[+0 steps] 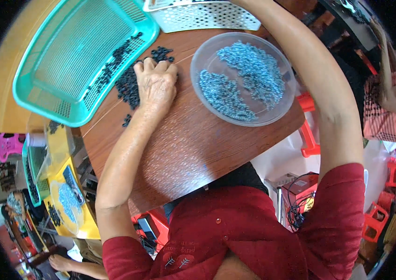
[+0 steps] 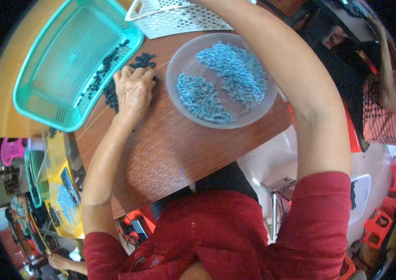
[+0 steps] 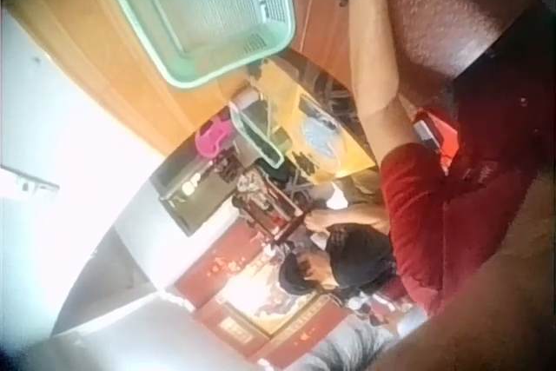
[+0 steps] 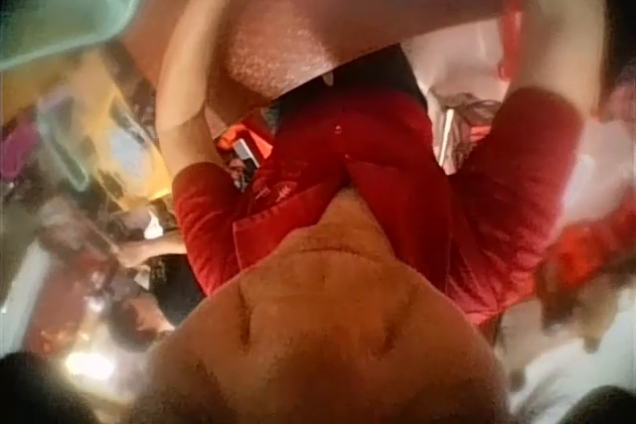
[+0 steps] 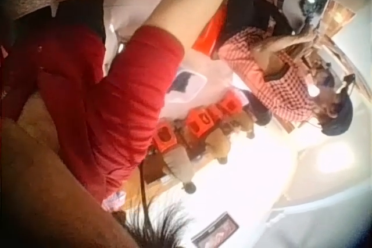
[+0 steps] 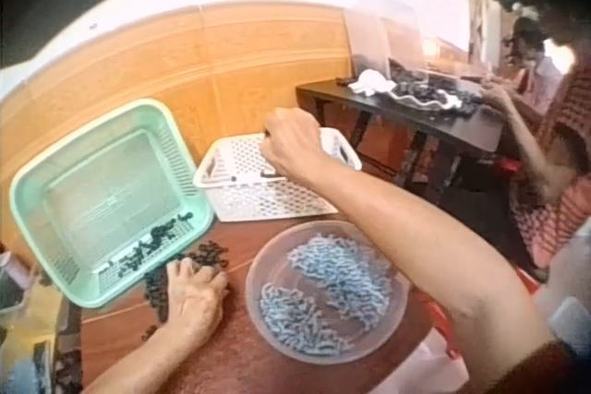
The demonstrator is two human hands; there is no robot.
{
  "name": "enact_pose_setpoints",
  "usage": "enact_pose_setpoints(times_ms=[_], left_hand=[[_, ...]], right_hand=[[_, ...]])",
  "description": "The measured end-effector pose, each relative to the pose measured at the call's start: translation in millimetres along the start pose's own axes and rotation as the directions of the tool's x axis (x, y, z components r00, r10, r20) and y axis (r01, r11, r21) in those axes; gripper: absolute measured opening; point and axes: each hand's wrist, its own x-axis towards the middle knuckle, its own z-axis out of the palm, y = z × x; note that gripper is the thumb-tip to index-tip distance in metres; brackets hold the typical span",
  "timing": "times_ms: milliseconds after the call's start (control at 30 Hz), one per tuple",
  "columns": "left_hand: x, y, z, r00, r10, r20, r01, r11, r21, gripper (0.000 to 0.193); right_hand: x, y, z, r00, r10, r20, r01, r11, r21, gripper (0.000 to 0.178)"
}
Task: The person assembles small components by picking up black rings and blue springs from the table and inserting the springs into the rings by hand.
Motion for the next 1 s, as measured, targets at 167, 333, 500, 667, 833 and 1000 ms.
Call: enact_pose_setpoints(times_ms=[167,333,500,667,833,1000], left_hand=[[8.5,0.4,6.3,0.987,0.122,0.103,-0.134,0.985,0.111,0.004],[8.3,1.4,7.9,0.974,0.139,0.177,-0.161,0.98,0.115,0.008],[2.3,4.7,6.5,0.976,0.093,0.199,-0.119,0.985,0.122,0.01],[-4.3,15.6,-24.8,0.998,0.062,0.031,-0.06,0.997,-0.048,0.017],[-32.9,42.2,-70.6,0.975,-0.189,0.116,0.219,0.899,-0.378,0.023],[-73.7,56.9,-87.1,0.682,-0.518,0.516,0.647,0.097,-0.756,0.017]], right_hand=[[11.7,18.7,26.3,0.991,0.04,0.126,-0.03,0.996,-0.084,0.017],[-19.8,14.0,-0.3,0.989,0.003,0.146,0.007,0.998,-0.069,0.018],[-112.5,6.9,-44.7,0.979,-0.17,0.114,0.132,0.951,0.279,0.01],[-172.0,2.2,-61.1,0.951,-0.248,0.187,0.152,0.896,0.417,0.007],[-190.6,-4.2,-62.0,0.798,-0.338,0.499,0.249,0.939,0.239,0.019],[-198.8,-7.1,-49.8,0.784,-0.385,0.487,0.301,0.922,0.244,0.008]])
